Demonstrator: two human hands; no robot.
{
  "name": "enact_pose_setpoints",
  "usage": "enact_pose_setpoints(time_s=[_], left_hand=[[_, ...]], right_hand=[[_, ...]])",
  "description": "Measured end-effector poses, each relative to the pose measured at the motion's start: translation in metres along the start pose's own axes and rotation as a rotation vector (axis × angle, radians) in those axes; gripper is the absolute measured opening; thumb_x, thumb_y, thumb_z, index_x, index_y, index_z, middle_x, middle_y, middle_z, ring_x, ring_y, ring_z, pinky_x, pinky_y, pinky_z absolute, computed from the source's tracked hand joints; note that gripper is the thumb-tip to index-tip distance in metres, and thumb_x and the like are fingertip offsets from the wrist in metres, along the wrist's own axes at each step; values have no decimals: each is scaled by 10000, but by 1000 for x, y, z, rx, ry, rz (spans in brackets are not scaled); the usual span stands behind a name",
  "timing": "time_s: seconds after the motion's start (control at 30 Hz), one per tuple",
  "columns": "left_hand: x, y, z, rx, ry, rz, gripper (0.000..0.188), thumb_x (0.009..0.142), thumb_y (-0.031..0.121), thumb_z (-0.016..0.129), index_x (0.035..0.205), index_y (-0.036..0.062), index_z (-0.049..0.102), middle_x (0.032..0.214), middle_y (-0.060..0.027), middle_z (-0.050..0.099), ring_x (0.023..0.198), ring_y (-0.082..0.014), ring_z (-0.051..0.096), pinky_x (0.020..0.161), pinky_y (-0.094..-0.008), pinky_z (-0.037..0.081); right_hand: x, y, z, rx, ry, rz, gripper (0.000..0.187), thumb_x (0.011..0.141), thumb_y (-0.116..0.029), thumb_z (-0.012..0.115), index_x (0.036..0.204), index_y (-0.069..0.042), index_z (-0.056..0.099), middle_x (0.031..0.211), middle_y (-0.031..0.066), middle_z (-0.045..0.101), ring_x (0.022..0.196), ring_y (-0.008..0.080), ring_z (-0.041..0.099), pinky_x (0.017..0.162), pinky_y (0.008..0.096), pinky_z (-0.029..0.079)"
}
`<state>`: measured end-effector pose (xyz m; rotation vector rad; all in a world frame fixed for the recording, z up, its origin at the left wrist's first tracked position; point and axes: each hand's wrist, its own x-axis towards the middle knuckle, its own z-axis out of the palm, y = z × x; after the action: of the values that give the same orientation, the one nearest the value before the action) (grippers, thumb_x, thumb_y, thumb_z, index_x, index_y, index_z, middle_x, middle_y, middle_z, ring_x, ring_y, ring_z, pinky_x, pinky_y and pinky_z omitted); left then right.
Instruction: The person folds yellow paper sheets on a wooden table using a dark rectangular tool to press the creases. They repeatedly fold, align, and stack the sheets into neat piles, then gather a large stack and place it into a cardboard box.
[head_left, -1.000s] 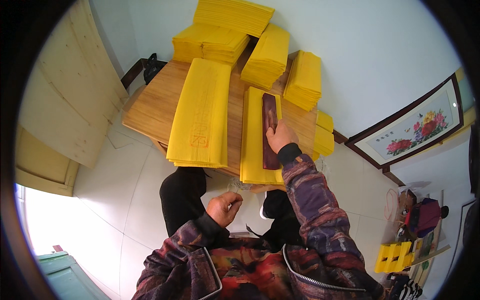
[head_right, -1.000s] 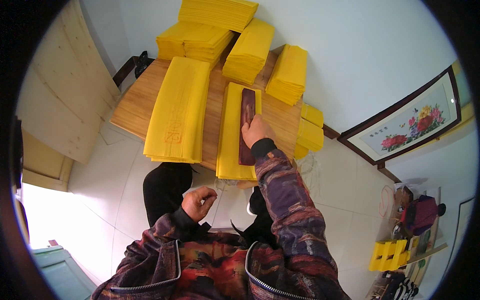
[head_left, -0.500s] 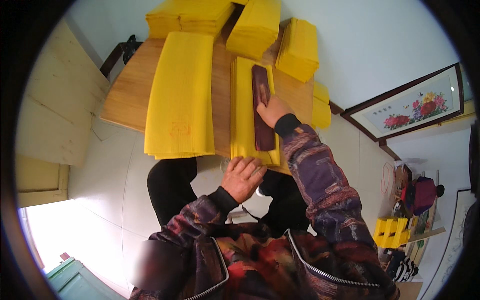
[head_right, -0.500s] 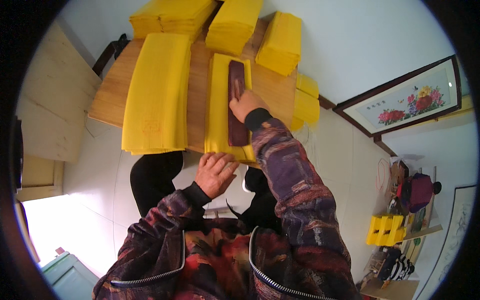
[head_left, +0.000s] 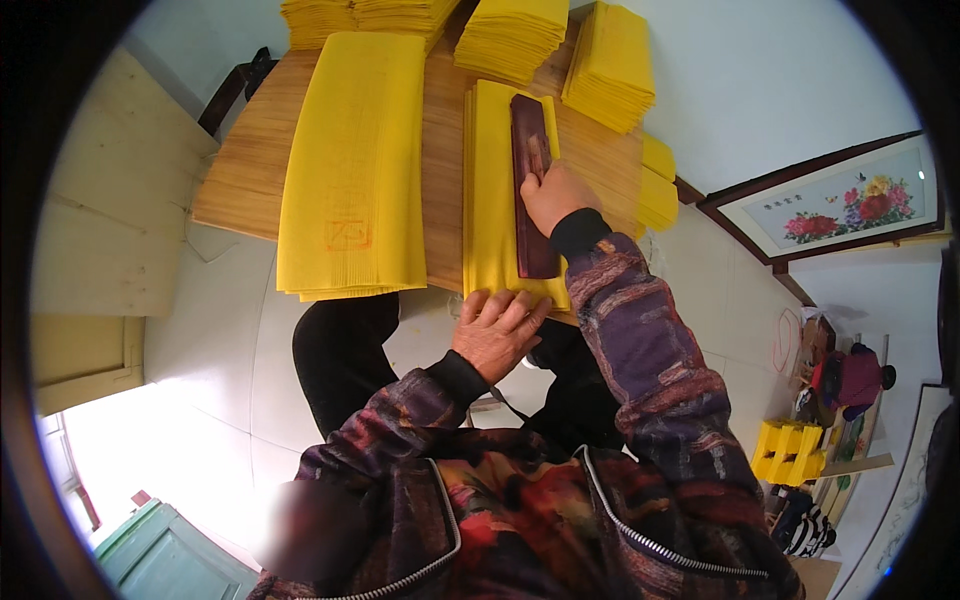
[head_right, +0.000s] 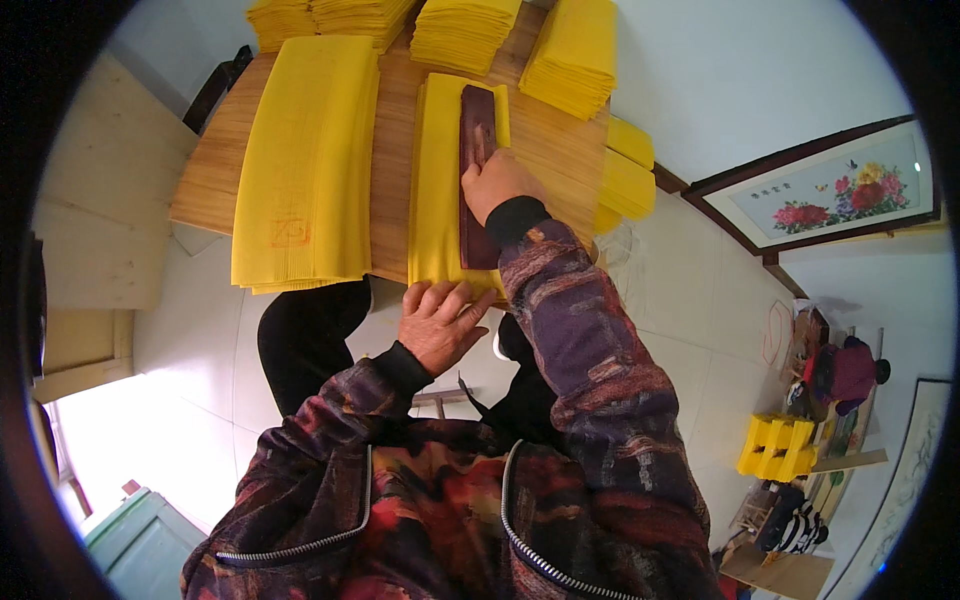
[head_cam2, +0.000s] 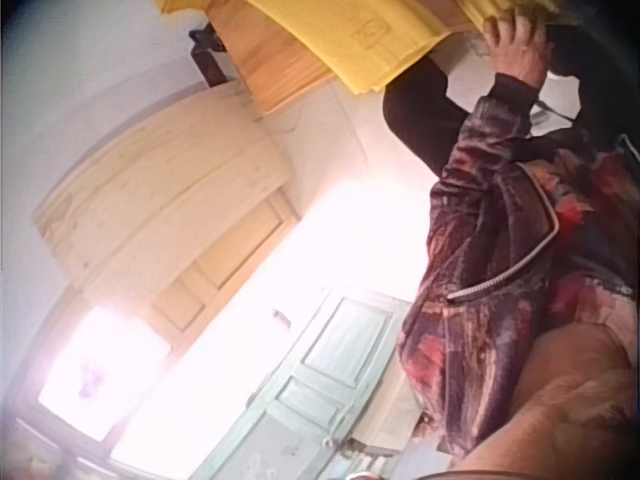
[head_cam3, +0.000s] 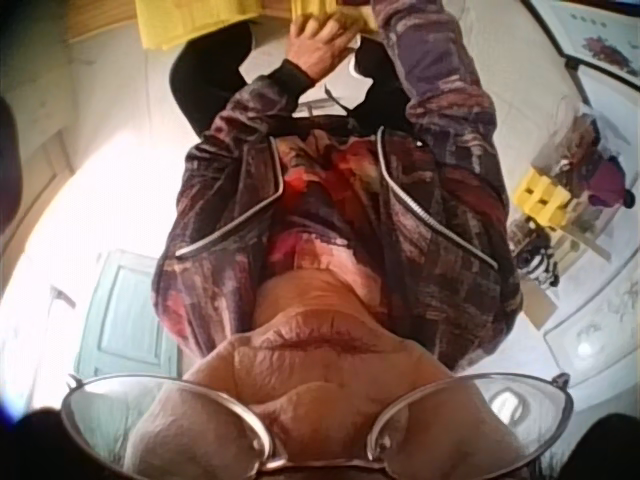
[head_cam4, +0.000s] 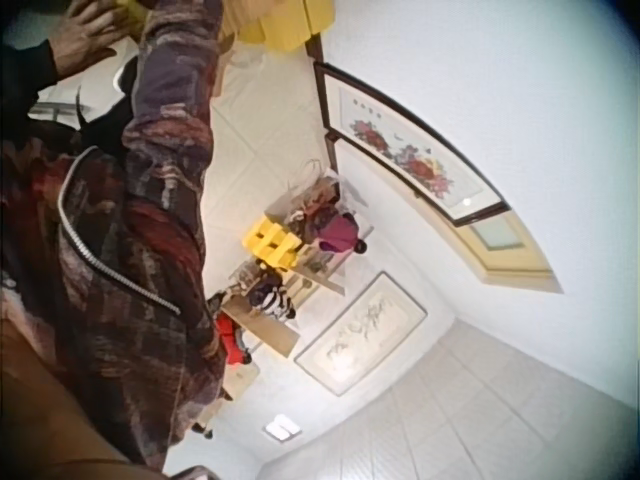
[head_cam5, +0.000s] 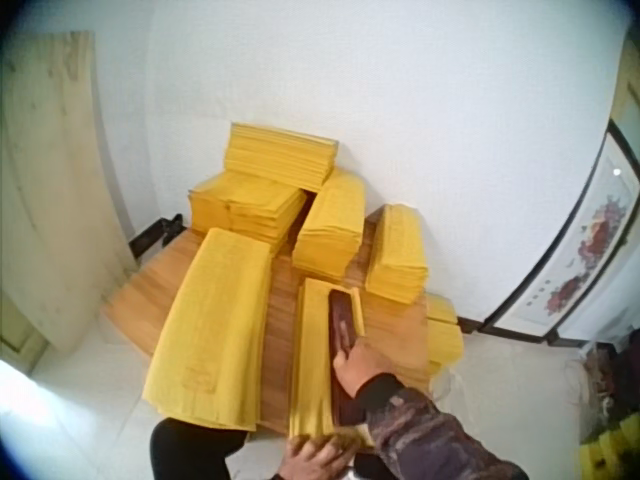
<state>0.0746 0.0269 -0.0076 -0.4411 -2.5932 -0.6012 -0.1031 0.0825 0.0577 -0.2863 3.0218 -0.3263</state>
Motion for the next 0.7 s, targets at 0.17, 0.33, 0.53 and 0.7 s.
enact_pose_setpoints(time_s=[0.17, 0.33, 0.53, 0.7], left_hand=[[-2, 1, 4, 6, -3, -16, 586, 609, 319, 710, 1160, 213, 541, 1077, -7, 458, 1026, -199, 407, 897, -394, 293], [-2, 3, 0, 39, -8, -5, 546, 640, 316, 692, 1155, 215, 542, 1069, -15, 467, 1017, -218, 413, 888, -398, 300], [5, 17, -28, 39, -141, -45, 493, 723, 336, 639, 1178, 190, 514, 1107, -69, 472, 1045, -265, 424, 909, -443, 297], [22, 22, -45, -86, 49, -102, 489, 712, 217, 664, 1164, 115, 508, 1135, -120, 485, 1039, -307, 448, 876, -431, 351]], right_hand=[[-1, -3, 1, -101, -14, 11, 404, 822, -328, 458, 940, 51, 537, 841, 255, 609, 805, 392, 596, 731, 462, 473], [-1, 3, 0, 52, 24, 17, 385, 813, -325, 471, 920, 27, 586, 880, 257, 605, 861, 398, 582, 759, 459, 462], [4, 54, -15, 655, 160, -37, 373, 843, -301, 451, 997, 15, 578, 884, 224, 611, 858, 364, 586, 787, 438, 452], [-48, 163, -28, 1880, 77, -45, 335, 919, -310, 417, 1094, -59, 554, 1002, 83, 608, 888, 198, 581, 800, 324, 460]])
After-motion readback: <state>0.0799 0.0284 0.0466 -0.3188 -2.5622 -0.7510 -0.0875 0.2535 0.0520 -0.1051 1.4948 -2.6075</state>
